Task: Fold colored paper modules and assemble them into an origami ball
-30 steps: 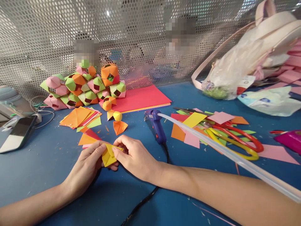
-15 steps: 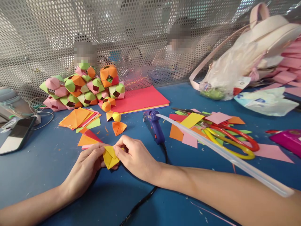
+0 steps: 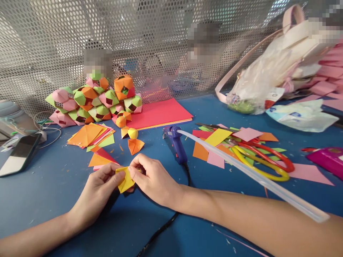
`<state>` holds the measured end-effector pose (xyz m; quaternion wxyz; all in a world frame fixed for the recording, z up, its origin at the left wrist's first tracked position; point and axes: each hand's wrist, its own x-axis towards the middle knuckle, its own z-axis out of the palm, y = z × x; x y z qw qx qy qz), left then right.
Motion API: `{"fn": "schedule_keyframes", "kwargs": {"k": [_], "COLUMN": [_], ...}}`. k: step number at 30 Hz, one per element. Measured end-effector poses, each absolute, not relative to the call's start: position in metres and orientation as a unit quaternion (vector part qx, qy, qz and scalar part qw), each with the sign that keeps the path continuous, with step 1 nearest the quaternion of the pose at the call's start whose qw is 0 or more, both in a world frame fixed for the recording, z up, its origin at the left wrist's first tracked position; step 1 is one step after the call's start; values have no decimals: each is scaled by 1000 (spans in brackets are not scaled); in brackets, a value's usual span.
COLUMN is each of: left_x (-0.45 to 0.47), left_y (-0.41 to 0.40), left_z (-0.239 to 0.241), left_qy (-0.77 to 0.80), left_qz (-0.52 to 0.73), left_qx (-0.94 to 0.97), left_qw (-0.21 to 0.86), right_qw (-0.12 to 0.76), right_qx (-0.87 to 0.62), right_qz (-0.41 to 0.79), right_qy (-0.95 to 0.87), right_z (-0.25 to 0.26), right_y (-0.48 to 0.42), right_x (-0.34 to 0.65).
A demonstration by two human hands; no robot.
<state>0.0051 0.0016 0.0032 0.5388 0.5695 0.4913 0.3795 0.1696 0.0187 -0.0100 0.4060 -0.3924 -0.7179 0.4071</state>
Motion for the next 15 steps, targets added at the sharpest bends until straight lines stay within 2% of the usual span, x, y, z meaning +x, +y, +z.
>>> {"fn": "schedule_keyframes", "kwargs": {"k": [4, 15], "left_x": [3, 5], "left_y": [3, 3], "left_z": [0, 3], "left_qy": [510, 489], "left_qz": [381, 383], "left_qx": [581, 578], "left_qw": [507, 529], "right_qw": [403, 405], "right_qx": [-380, -394], "right_qz": [401, 390], "right_qy": [-730, -727], "right_z": [-12, -10], "right_y": [19, 20], "right_x": [170, 168]}}
